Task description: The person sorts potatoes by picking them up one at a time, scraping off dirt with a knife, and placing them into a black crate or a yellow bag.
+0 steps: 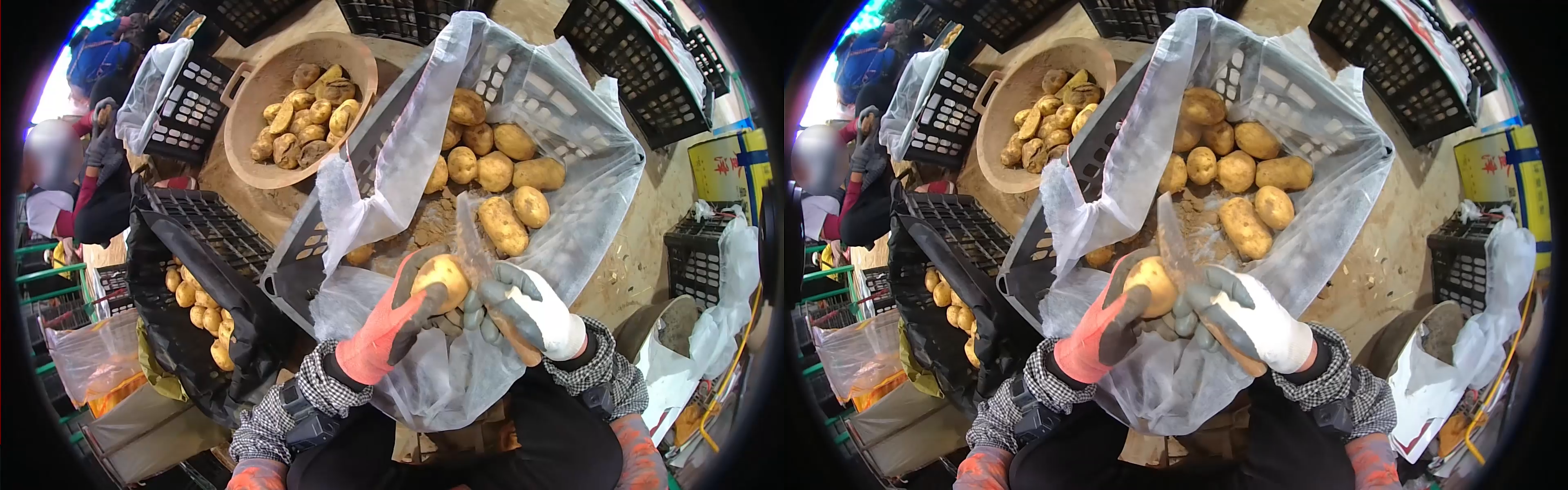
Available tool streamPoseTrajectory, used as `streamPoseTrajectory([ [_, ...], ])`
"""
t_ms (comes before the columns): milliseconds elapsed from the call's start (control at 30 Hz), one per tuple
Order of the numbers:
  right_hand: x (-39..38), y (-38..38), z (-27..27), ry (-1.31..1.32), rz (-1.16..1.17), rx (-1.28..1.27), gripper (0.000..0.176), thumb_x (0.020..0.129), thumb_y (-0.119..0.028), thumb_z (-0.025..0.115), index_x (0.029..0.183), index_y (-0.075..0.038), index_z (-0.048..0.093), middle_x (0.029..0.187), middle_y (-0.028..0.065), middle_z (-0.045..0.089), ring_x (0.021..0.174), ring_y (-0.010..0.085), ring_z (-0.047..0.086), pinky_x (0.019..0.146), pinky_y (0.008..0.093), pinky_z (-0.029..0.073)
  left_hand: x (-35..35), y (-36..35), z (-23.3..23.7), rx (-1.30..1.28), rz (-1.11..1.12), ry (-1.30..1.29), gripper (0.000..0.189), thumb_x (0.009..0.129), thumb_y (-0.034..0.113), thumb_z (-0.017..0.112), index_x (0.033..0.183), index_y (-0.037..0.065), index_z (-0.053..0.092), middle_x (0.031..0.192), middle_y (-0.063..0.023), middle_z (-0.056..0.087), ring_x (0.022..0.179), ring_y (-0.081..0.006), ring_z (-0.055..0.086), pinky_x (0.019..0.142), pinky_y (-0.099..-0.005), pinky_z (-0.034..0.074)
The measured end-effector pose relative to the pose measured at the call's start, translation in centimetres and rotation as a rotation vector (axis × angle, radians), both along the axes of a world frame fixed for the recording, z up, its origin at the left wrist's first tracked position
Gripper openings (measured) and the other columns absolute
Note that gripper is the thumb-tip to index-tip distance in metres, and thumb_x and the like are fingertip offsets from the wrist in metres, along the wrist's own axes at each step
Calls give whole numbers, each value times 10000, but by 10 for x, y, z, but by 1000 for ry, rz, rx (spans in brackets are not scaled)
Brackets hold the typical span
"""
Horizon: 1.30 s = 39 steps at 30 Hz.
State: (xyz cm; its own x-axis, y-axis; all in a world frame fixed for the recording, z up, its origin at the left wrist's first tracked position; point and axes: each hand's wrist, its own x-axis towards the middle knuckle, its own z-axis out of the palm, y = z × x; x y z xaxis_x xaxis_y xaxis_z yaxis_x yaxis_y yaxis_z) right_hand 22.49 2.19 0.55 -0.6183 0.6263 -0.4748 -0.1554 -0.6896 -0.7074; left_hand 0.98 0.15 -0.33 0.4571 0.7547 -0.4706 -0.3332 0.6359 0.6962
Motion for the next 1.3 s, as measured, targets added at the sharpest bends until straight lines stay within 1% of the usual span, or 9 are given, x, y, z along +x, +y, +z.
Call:
streamPoseTrajectory([
  [167,-6,1,12,-178,89,-36,314,953,-312,510,958,0,549,822,56,614,683,99,529,627,246,445,-4,-9,-26,351,-100,81,624,977,504,346,1397,46,283,1267,-123,462,1104,-206,539,880,-309,479],
  [267,-6,0,4,-185,160,85,300,948,-304,505,941,-4,528,801,50,606,680,109,521,624,259,440,-2,-5,-13,-137,76,-52,571,978,387,469,1415,74,277,1326,-137,438,1124,-199,523,868,-318,482],
  [333,-6,0,0,-251,355,337,282,936,-290,508,933,-9,512,788,44,594,659,119,508,621,270,435,-10,-11,-41,925,-239,789,463,1008,341,378,1380,72,317,1272,-131,456,1088,-202,544,845,-305,500],
  [367,-8,2,9,-139,303,213,300,929,-303,516,959,-5,525,783,44,593,646,117,522,620,262,442,-11,-13,-42,926,-239,791,463,1008,341,378,1380,72,317,1272,-131,456,1088,-202,544,845,-305,500],
  [433,-7,-7,4,-112,136,129,314,926,-311,522,974,-1,532,785,46,596,643,113,531,615,255,446,-8,-6,-22,-198,30,-249,484,940,135,520,1377,70,322,1314,-132,432,1155,-212,505,933,-339,461],
  [567,3,-3,0,-66,-23,-62,361,921,-332,555,1020,15,546,825,68,611,672,109,572,603,236,460,7,-3,1,-132,62,69,648,824,-2,605,1394,74,306,1347,-114,410,1204,-200,469,1001,-348,411],
  [633,2,-4,3,-30,-39,-91,351,922,-315,568,1011,24,548,819,74,604,679,106,565,618,238,460,11,-6,-3,-8,253,44,706,804,-25,602,1415,122,281,1224,-45,490,830,-72,548,679,-189,429],
  [1067,-2,-2,2,-194,349,269,337,921,-308,485,1038,3,537,763,54,606,604,115,543,565,259,454,6,-9,-6,340,59,537,682,734,-15,652,1363,82,408,1286,-65,385,753,-55,525,610,-199,443],
  [1300,-1,-3,7,-157,25,-31,320,935,-312,511,958,1,571,759,62,597,634,99,556,571,233,439,7,-4,-4,82,157,76,507,993,384,391,1391,86,294,1078,-69,529,767,-89,539,614,-231,446],
])
